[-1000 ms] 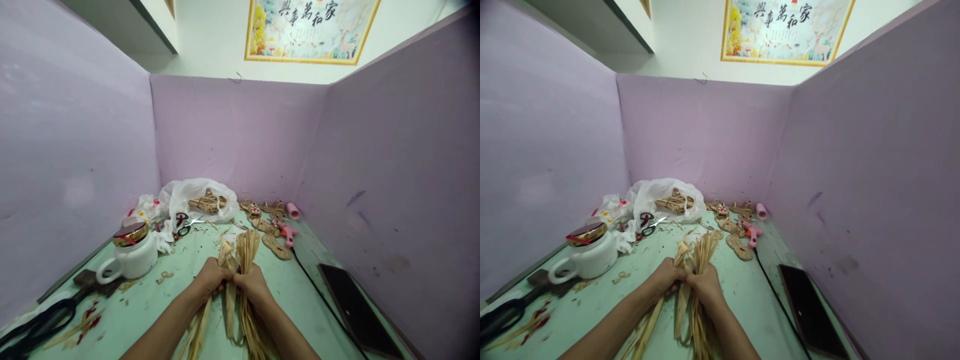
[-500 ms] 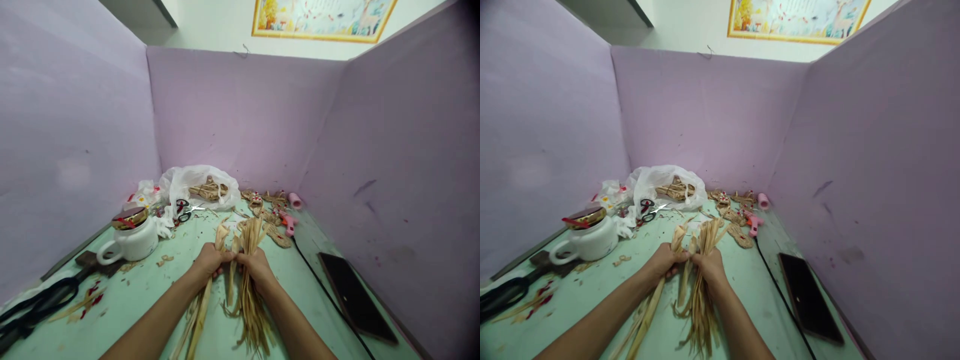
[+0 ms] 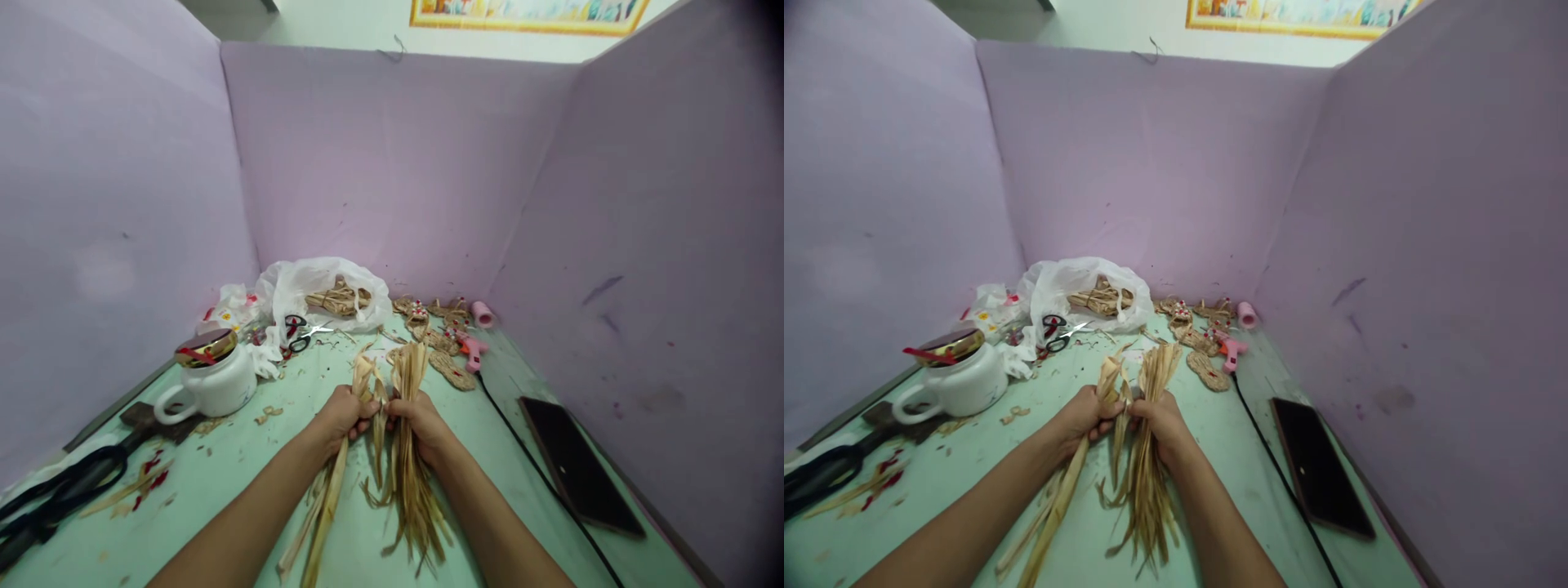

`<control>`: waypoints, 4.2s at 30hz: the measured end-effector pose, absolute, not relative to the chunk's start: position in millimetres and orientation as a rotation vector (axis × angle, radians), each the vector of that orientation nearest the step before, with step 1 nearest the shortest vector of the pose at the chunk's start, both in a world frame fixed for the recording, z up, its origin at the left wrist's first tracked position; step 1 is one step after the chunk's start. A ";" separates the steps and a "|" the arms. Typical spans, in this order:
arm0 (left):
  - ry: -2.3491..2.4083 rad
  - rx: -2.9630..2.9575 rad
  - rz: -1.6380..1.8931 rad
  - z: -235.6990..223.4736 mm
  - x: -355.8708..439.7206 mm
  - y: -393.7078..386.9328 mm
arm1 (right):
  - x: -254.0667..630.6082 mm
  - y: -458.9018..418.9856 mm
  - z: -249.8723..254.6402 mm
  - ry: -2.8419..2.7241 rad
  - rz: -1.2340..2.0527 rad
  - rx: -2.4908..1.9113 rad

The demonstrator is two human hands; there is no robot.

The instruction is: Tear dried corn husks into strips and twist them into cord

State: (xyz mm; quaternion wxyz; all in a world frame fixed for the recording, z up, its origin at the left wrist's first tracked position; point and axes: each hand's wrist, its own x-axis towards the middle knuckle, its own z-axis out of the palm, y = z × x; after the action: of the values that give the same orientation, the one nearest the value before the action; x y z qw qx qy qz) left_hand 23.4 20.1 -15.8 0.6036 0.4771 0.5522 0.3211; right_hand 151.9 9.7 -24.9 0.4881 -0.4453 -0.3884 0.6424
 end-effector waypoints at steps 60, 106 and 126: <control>1.344 1.146 0.720 0.8 14.8 16.4 | 160.9 9.7 -21.0 -1.092 1.475 -1.034; 1.336 1.156 0.888 -8.5 24.2 19.9 | 147.2 6.7 -22.4 -1.058 1.249 -1.162; 0.941 0.904 0.792 -21.4 4.3 36.9 | 166.4 20.1 -31.5 -0.760 1.474 -1.007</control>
State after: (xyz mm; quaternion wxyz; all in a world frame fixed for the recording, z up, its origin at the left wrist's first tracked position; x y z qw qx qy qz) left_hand 4.3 36.9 -21.4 0.7228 0.4092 0.4261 0.3585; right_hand 166.4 20.1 -31.5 0.5653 -0.4283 -0.3231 0.6266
